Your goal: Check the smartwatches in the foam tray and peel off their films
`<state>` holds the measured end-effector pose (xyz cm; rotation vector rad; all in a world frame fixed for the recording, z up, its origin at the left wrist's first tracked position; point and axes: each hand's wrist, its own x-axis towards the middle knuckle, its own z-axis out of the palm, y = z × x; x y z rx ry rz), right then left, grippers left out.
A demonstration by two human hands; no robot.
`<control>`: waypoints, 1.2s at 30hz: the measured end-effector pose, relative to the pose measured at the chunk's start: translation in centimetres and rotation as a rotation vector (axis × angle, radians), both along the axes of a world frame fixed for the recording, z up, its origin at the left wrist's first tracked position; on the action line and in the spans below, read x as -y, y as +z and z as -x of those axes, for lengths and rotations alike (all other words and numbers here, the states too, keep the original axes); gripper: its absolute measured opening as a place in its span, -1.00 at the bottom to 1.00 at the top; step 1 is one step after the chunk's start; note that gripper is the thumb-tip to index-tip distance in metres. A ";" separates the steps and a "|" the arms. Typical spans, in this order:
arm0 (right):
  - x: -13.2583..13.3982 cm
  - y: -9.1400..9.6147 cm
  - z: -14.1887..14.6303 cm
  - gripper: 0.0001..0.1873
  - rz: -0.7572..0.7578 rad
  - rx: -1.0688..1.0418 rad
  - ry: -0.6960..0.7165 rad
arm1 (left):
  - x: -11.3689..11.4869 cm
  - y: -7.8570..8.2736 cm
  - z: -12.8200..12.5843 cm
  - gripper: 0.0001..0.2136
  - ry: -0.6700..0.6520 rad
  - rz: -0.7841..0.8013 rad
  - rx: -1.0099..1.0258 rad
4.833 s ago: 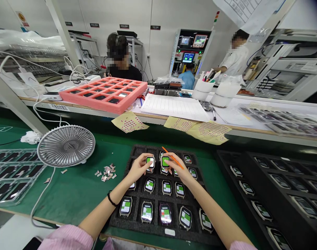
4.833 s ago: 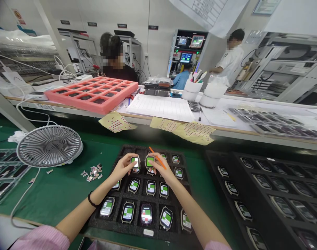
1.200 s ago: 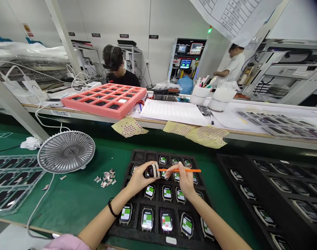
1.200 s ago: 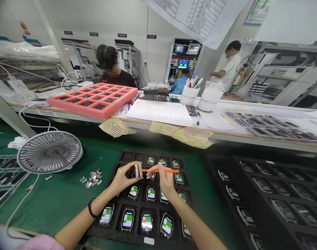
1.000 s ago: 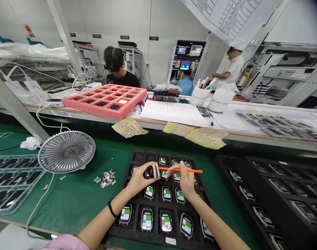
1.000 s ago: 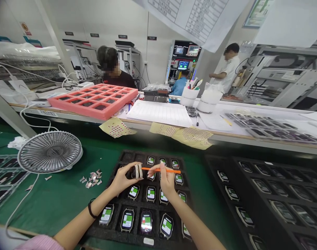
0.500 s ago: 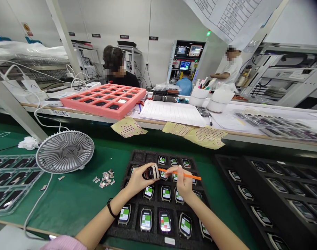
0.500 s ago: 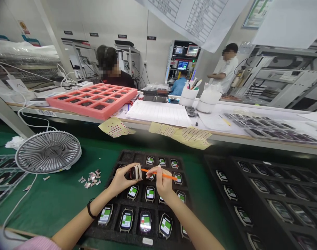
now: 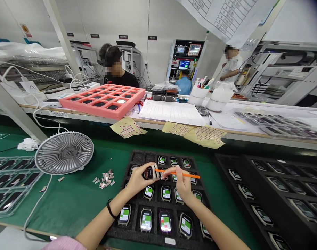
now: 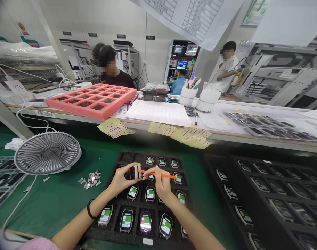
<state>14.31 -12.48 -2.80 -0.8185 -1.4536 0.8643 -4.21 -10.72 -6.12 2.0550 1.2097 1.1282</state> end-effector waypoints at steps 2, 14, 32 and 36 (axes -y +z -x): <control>0.0 0.0 0.0 -0.46 -0.013 0.021 -0.008 | 0.0 -0.1 0.0 -0.52 0.001 -0.001 -0.004; -0.4 -0.8 -0.2 -0.52 0.021 -0.009 0.044 | -0.1 0.2 -0.2 -0.55 0.031 0.010 -0.024; -2.0 -1.4 0.7 -0.48 0.506 -0.226 0.317 | 0.3 0.3 -0.5 -0.45 -0.008 -0.085 0.000; -1.8 -0.9 0.6 -0.47 0.508 -0.243 0.307 | 0.4 0.5 -0.5 -0.48 -0.024 -0.083 -0.001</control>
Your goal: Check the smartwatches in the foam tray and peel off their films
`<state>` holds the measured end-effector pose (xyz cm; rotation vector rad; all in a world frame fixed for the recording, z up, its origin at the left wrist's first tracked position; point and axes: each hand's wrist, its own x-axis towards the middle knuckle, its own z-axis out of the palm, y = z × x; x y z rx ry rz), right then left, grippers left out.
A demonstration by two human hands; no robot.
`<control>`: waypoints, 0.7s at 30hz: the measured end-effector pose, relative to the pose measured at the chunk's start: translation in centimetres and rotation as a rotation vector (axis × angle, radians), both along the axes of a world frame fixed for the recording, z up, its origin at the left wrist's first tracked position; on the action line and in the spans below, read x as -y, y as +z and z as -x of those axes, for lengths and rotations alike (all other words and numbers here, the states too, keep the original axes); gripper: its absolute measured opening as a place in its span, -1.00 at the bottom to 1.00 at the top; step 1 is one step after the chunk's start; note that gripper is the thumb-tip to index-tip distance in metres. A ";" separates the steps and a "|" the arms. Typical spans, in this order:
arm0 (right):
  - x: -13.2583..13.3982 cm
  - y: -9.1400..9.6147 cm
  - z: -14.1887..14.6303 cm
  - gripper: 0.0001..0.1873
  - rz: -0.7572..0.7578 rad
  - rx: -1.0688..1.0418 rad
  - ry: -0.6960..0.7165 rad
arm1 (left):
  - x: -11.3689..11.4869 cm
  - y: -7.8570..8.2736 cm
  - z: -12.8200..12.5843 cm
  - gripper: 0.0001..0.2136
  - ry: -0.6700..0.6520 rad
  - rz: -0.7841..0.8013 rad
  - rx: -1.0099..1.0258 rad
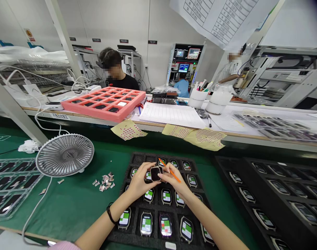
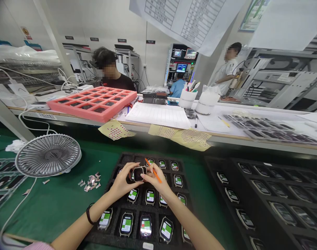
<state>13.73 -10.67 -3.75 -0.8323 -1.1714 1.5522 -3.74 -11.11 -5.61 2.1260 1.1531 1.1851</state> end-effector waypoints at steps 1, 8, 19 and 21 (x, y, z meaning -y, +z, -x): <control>0.0 0.1 0.0 -0.47 -0.001 0.001 0.002 | 0.0 0.0 0.0 -0.49 -0.001 -0.003 0.000; 0.0 0.2 -0.3 -0.51 0.017 -0.007 -0.035 | -0.4 0.2 0.3 -0.64 0.018 0.064 0.099; -0.2 -0.6 -0.3 -0.50 -0.098 0.107 -0.103 | -3.4 -1.3 2.2 -0.60 0.060 0.254 0.203; -0.8 -1.1 -0.3 -0.51 -0.197 0.181 -0.172 | -4.0 -1.2 2.9 -0.60 0.106 0.191 0.098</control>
